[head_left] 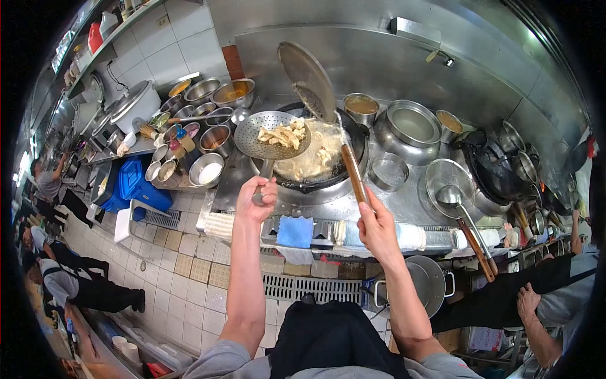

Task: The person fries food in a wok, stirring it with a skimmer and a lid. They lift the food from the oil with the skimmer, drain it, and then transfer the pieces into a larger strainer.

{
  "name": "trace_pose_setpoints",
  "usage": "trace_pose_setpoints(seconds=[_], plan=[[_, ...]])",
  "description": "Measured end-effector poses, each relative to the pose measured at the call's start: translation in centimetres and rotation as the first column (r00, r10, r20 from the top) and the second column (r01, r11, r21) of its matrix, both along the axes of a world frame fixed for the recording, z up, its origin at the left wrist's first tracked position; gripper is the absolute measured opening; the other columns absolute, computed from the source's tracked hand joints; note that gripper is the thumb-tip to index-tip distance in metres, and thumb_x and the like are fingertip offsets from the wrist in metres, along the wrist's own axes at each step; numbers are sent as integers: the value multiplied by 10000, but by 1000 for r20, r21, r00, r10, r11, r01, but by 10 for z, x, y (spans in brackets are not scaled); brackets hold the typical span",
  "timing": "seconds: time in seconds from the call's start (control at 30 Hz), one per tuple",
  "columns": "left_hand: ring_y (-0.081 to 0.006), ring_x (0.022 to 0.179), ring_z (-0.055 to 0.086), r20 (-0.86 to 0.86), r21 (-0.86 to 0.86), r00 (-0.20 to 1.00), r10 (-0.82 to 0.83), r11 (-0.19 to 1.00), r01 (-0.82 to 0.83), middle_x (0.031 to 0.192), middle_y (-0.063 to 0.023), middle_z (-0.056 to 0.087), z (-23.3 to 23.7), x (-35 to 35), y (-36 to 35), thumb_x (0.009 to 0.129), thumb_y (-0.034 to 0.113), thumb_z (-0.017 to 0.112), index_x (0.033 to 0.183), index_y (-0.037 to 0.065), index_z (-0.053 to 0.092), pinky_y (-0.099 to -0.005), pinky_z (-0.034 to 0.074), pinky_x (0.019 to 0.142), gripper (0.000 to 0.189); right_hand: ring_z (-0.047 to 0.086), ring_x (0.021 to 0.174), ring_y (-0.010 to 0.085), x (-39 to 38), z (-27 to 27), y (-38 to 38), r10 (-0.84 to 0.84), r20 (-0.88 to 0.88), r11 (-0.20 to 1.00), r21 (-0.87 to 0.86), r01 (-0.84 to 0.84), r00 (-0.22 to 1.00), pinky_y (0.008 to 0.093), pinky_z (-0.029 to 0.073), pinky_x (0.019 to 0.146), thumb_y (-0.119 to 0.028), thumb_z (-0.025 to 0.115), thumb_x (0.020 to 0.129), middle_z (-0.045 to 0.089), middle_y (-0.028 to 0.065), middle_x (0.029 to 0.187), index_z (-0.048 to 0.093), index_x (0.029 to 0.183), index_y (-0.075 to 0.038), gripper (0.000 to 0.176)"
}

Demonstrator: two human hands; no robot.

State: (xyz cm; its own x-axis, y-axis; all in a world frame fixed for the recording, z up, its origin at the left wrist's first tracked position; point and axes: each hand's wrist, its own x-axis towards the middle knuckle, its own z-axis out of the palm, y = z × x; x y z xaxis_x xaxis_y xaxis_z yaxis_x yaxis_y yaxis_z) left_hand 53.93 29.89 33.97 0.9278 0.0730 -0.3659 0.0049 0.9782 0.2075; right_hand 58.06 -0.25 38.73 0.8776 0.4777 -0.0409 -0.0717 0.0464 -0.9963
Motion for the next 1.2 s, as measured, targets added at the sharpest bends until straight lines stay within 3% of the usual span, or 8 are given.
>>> trace_pose_setpoints(seconds=[0.17,0.37,0.57,0.63,0.77,0.97,1.1,1.2], plan=[[-104,466,416,317,-198,948,-2,978,69,667,-38,416,-16,-18,6,812,90,452,1137,-92,477,-235,329,363,373,357,501,19,-7,20,-22,-14,-43,996,83,18,999,178,306,424,-165,475,973,396,-67,642,348,1429,-108,476],[-98,466,420,-37,6,998,-53,999,54,656,-25,429,-9,13,12,801,47,465,1081,-81,440,-227,337,364,309,349,488,24,-2,1,-15,12,-53,1000,15,-11,999,184,304,417,-194,490,972,394,-63,625,355,1424,-107,480],[-101,474,440,-17,-28,996,-84,996,84,669,-34,452,-26,12,10,784,28,484,1039,-70,447,-225,341,366,276,315,413,26,2,-19,-6,48,-48,997,-62,-51,998,197,262,364,-227,484,974,409,-52,569,362,1422,-129,475],[-101,475,441,-17,-44,996,-87,995,86,669,-34,454,-21,11,4,782,28,486,1039,-69,448,-225,341,365,278,424,555,53,1,-18,-5,68,48,980,-190,-58,996,221,382,486,-207,504,963,482,-35,696,392,1393,-46,472],[-102,478,440,-21,48,998,-65,997,66,664,-34,455,-12,8,-6,781,29,491,1028,-59,453,-225,345,370,266,370,521,31,-7,-9,1,35,287,991,-135,5,957,191,317,439,-196,473,975,424,-56,669,378,1410,-87,458],[-114,485,435,-42,187,997,-71,979,77,650,-35,455,-2,18,-18,781,36,501,948,-2,449,-236,332,380,180,386,551,35,9,-83,44,93,223,984,-167,-56,970,217,346,475,-185,471,973,410,-59,667,400,1393,-71,441],[-114,478,434,-44,192,997,-57,979,64,646,-29,453,-13,14,-18,781,35,495,957,-8,441,-236,326,378,189,533,696,165,-14,-16,40,78,245,942,-334,9,966,297,457,684,-201,472,952,602,134,800,440,1343,-26,430],[-115,478,435,-30,158,997,-75,984,79,646,-27,451,-9,14,-20,777,32,495,958,-4,435,-237,331,382,193,569,760,207,-12,-64,57,-12,373,972,-212,98,928,306,457,744,-194,468,950,626,174,872,447,1336,-24,422]])
